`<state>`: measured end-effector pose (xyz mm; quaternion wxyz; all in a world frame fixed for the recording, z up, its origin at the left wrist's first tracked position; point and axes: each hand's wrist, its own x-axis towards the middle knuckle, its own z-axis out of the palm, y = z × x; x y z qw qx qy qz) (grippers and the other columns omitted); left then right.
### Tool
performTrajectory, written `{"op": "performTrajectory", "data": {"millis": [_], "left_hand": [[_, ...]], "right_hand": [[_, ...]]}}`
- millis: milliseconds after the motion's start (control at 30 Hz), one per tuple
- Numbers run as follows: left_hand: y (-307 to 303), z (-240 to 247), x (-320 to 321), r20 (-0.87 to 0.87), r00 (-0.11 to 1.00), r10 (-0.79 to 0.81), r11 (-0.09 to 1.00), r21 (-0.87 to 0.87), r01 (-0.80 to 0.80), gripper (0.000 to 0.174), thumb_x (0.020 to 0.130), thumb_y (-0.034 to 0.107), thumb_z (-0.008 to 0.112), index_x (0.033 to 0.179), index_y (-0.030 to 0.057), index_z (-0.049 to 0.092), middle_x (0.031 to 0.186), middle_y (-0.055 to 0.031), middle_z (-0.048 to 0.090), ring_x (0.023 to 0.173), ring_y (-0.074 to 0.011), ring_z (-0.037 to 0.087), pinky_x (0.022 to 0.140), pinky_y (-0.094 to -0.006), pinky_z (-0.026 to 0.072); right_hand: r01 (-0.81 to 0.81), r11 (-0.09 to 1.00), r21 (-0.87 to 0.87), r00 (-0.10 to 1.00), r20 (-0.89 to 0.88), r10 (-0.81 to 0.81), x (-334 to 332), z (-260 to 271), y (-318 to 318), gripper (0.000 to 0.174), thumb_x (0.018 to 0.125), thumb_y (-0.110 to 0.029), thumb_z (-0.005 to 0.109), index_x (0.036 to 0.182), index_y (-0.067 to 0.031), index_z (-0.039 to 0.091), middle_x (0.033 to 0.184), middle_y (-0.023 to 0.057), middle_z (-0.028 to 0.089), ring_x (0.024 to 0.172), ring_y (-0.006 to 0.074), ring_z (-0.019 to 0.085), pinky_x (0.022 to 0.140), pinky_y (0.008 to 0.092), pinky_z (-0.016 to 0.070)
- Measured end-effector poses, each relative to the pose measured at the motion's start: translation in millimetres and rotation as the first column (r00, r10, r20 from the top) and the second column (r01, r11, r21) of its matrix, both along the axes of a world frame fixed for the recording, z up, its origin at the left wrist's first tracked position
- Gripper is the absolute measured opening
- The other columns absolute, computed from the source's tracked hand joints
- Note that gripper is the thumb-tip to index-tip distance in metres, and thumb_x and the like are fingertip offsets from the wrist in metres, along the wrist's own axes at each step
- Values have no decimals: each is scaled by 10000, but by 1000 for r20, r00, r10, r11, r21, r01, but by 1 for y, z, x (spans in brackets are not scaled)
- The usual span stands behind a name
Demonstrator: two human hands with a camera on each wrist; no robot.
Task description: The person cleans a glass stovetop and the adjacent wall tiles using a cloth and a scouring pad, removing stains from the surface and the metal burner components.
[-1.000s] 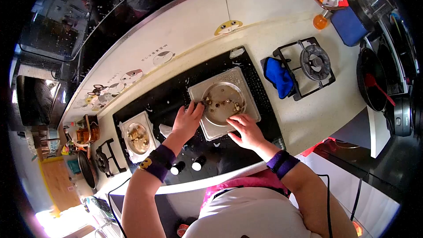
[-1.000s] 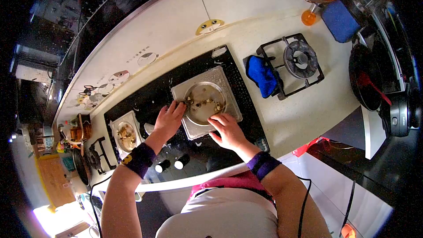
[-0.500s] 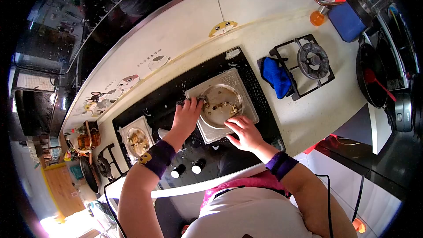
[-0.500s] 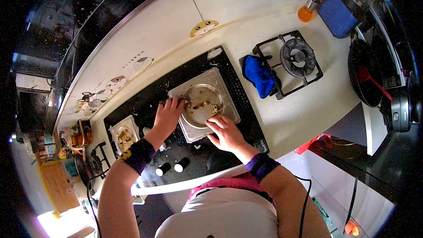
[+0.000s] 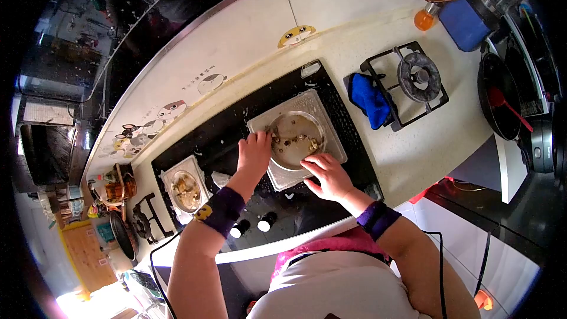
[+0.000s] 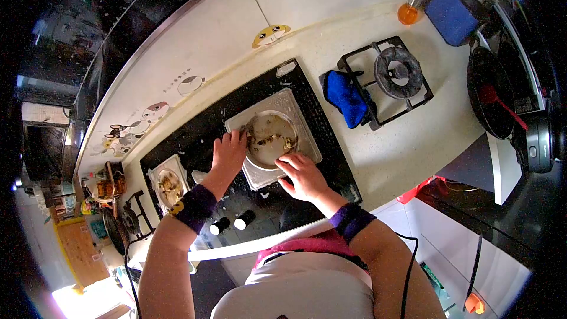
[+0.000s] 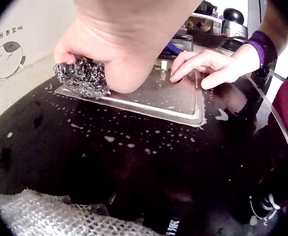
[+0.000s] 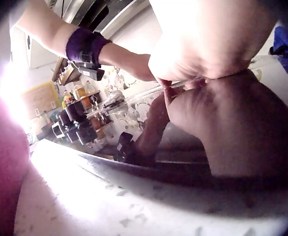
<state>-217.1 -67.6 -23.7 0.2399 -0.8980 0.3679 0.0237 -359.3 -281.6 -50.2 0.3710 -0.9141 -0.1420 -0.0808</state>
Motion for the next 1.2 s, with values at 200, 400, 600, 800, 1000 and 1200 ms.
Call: {"op": "performTrajectory", "data": {"millis": [200,400,600,800,1000,1200], "left_hand": [[-3,-2,-21,-37,996,78,996,-27,-79,523,872,210,599,1380,89,566,1126,-36,552,966,-199,584,748,-378,477],[-11,-11,-36,-25,978,207,978,-11,-207,609,873,305,655,1422,85,514,1180,-65,548,1029,-229,592,787,-408,511],[-14,5,-51,-136,950,280,955,-63,-291,638,835,350,690,1407,117,533,1161,-62,546,995,-233,609,760,-407,514],[-11,-5,-46,24,961,277,952,-140,-271,586,806,347,692,1345,141,589,1114,-43,555,931,-210,598,737,-404,499],[-18,4,-74,-96,948,305,938,-141,-316,589,783,331,698,1319,110,599,1109,-47,560,951,-216,601,729,-411,505],[-18,-6,-39,77,977,198,973,-132,-187,387,865,240,590,1229,114,634,1061,-22,554,917,-183,571,736,-374,449]], "right_hand": [[-12,1000,-8,1000,-23,11,0,-2,0,482,841,-253,709,1260,-40,600,1252,110,564,1183,307,533,1051,430,443],[-16,999,-34,1000,-18,16,-1,-3,-1,486,845,-265,707,1268,-50,601,1260,101,560,1195,311,523,1057,433,432],[-16,999,-43,1000,-8,16,-2,-8,-1,477,857,-265,701,1272,-54,600,1269,110,552,1203,314,516,1050,436,425],[-33,999,-32,999,-15,33,-2,-5,-1,490,849,-258,707,1280,-56,590,1263,108,549,1206,318,505,1054,441,422],[-33,999,-32,999,-10,32,0,-4,-1,492,845,-256,707,1277,-53,589,1256,107,551,1194,322,509,1059,442,422],[-38,999,-23,999,-21,38,-1,-6,-2,488,844,-254,704,1273,-51,594,1261,109,553,1213,323,502,1064,450,417]]}}
